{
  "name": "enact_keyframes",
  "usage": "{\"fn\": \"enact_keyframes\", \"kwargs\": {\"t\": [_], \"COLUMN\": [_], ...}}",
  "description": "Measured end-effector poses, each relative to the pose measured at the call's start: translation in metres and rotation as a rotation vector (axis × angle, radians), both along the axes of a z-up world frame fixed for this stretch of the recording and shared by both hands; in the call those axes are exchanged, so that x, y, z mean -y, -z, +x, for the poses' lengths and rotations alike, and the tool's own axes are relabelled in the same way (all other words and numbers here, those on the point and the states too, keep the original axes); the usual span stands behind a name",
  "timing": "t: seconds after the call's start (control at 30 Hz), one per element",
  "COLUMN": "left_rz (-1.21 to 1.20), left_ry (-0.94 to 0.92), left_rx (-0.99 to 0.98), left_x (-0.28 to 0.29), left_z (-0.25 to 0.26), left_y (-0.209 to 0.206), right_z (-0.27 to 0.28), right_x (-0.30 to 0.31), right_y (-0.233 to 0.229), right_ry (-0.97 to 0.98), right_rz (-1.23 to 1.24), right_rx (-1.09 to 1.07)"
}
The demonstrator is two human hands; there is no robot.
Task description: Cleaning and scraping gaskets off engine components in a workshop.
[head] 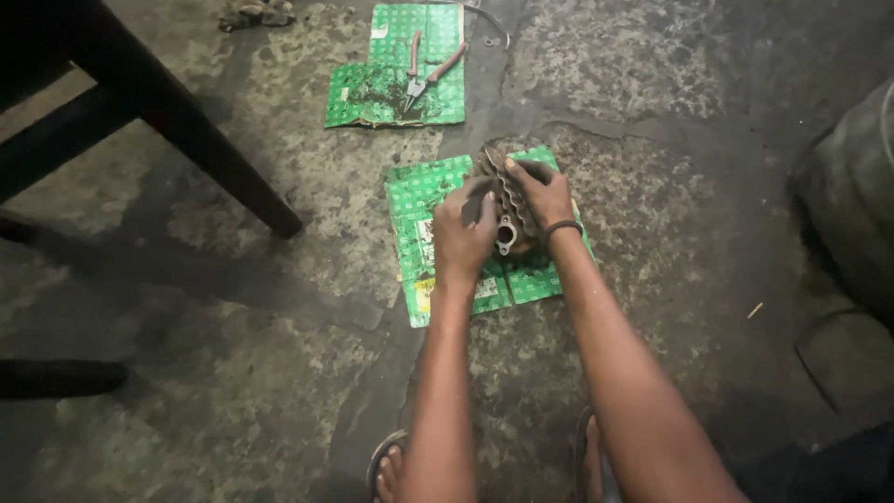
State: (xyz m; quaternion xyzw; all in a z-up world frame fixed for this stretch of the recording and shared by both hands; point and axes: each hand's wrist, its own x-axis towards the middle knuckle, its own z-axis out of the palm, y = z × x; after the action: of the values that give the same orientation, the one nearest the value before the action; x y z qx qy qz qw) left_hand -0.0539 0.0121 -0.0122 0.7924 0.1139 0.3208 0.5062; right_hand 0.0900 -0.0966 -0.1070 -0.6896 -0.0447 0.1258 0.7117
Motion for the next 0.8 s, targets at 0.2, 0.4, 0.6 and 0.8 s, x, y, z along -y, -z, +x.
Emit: {"fn": "enact_keyframes", "kwargs": {"t": [0.2,0.4,0.6,0.8], "left_rz": [0.082,0.156,-0.074,-0.482], "left_ry": [0.047,0.051,0.012,0.027], "left_rx": [0.085,0.073,-0.013,0.216], "left_x": [0.000,0.000,0.001,-0.010], "left_z": [-0.003,0.004,0.008,0.034], "left_y": [-0.001,0.001,-0.008,0.058], "right_z": [-0.003,-0.003,0.001,-0.015], "right_x": [-0.002,0.002,-0.005,-0.010], "right_y": [-0.006,-0.001,0.006,-0.018], "right_ry": [0.007,0.017,0.034,0.068], "right_rz": [0.045,-0.006,0.076,0.055], "right_rx": [-0.023,0.040,0.010,-0.053]}}
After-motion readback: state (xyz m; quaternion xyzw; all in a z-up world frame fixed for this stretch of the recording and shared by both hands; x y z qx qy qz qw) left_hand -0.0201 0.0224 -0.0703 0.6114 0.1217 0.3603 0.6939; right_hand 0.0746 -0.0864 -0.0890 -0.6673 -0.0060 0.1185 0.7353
